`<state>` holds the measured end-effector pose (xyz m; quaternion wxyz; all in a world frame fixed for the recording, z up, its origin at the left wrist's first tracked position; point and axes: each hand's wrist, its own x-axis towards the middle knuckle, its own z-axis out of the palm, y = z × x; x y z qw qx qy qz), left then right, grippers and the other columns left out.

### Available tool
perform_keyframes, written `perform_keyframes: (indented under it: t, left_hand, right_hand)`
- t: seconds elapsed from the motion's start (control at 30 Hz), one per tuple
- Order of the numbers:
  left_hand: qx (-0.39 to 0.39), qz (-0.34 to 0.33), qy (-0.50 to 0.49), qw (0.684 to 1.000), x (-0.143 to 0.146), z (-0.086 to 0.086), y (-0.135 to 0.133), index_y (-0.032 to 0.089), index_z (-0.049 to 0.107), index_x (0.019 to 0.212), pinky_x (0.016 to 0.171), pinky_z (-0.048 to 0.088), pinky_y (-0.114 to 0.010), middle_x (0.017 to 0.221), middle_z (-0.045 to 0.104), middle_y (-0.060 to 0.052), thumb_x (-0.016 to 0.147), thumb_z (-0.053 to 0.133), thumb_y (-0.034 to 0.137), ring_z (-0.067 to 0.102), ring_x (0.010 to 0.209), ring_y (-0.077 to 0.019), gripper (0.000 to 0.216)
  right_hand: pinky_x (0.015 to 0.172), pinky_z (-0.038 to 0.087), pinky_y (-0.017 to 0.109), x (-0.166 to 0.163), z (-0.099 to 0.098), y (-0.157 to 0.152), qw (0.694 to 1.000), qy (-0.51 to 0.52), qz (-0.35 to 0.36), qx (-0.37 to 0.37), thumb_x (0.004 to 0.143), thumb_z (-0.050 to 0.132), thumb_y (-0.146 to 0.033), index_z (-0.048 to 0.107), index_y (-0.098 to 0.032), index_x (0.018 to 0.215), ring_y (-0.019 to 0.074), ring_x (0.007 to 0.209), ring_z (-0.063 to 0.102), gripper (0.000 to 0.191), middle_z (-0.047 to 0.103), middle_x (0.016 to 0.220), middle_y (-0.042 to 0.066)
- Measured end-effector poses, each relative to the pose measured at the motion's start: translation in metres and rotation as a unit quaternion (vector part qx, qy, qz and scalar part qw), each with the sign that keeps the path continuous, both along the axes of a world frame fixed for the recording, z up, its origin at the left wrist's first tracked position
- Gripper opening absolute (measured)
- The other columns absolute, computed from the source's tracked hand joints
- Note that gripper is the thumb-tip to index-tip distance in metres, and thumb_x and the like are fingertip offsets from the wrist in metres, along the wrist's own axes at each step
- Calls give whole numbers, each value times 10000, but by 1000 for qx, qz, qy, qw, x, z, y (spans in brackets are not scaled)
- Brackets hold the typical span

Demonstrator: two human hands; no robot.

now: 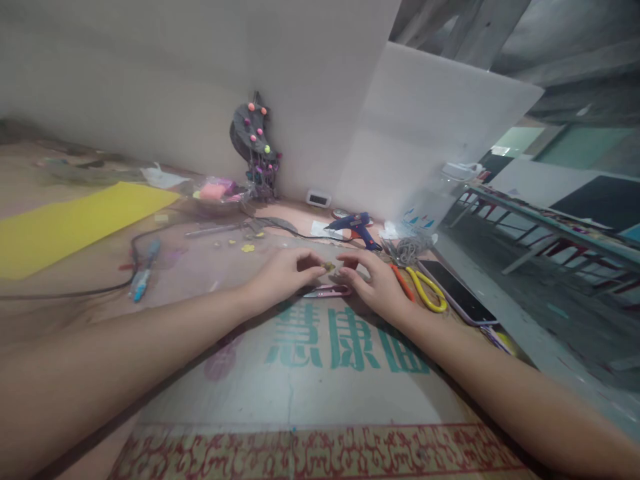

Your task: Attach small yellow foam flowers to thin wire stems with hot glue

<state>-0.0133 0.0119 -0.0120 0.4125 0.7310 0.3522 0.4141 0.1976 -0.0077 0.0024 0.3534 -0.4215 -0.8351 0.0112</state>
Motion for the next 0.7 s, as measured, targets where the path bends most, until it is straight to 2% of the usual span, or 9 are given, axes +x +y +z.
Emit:
perform_keyframes:
  t: [0.17, 0.3, 0.43, 0.57, 0.7]
  left_hand:
    - [46, -12, 44, 998, 1, 0, 0, 209, 708, 814, 642, 470, -273, 776, 722, -14, 798, 603, 304, 641, 705, -183, 142]
    - [40, -15, 42, 998, 1, 0, -1, 214, 718, 859, 667, 475, -280, 835, 734, -25, 796, 609, 341, 649, 750, -196, 179]
    - [27, -11, 36, 999, 1, 1, -2, 204, 713, 832, 642, 467, -280, 796, 723, -34, 818, 580, 375, 638, 724, -195, 218]
    - [17, 27, 19, 999, -1, 3, -2, 184, 670, 824, 633, 457, -275, 774, 697, -29, 826, 568, 389, 616, 687, -179, 229]
    - [50, 92, 10, 994, -3, 5, 1, 181, 605, 774, 673, 437, -276, 784, 652, -27, 860, 511, 370, 584, 731, -172, 227]
  right_hand:
    - [798, 471, 344, -11, 1, -7, 999, 5, 33, -26, 902, 553, -268, 657, -201, 909, 198, 849, 610, 123, 674, 878, 57]
    - [799, 465, 345, -11, -1, -7, 999, 10, 36, -23, 904, 548, -255, 649, -198, 871, 197, 842, 611, 121, 676, 867, 56]
    - [796, 458, 349, -10, -1, -6, 999, -2, 33, -26, 900, 555, -268, 650, -201, 852, 198, 827, 611, 125, 679, 848, 52]
    - [799, 455, 345, -11, -1, -6, 999, 4, 24, -31, 895, 561, -262, 655, -195, 850, 195, 831, 613, 123, 688, 856, 51]
    - [810, 457, 339, -11, -1, -4, 999, 14, 10, -40, 883, 574, -241, 659, -188, 846, 195, 849, 622, 107, 699, 864, 47]
